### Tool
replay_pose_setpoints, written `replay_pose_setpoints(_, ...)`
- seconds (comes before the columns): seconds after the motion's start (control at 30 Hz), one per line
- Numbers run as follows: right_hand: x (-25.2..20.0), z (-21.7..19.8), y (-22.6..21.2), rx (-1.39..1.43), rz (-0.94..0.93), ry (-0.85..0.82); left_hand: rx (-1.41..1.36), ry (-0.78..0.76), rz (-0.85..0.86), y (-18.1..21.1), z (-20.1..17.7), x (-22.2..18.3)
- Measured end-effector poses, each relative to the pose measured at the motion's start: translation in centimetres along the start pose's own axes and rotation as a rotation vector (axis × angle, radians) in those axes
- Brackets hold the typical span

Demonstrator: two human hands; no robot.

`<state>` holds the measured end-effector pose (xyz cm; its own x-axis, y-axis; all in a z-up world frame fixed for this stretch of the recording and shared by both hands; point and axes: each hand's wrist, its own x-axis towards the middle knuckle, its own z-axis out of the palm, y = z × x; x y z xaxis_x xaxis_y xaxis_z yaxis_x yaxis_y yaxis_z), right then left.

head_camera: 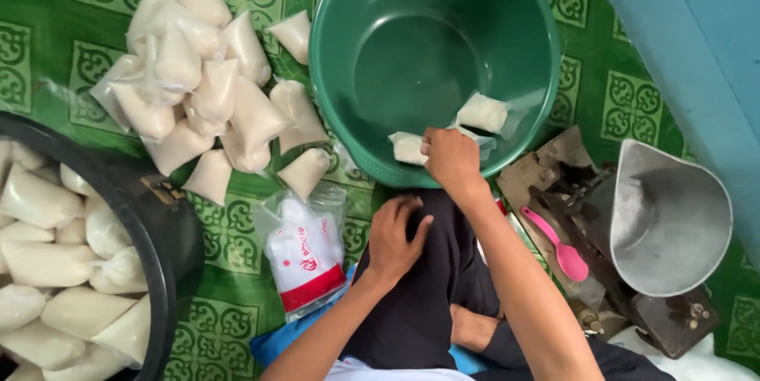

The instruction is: Filling small plastic bags with white powder and tying them shut by hand.

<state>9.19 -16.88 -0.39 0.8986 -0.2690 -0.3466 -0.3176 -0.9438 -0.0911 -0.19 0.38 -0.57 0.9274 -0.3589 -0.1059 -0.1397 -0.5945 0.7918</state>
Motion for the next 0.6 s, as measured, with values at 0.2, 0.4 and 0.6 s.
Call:
replay_pose_setpoints(0.2, -5.7, -11.3, -2.2, 0.081, -0.083, -0.024, 0.084, 0.624, 0.48, 3.9, -6.1, 4.9)
replay_pose_setpoints(0.4, -12.9, -20.2, -3.8, 0.262, -0.103, 0.013, -0.129, 0.344, 0.783, 7.4, -11.6, 7.8)
replay_pose_setpoints(0.6, -16.1, -10.5, -2.2, 0.999, -0.158, 0.472, -0.1, 0.392, 0.82, 8.6, -13.3, 6.8)
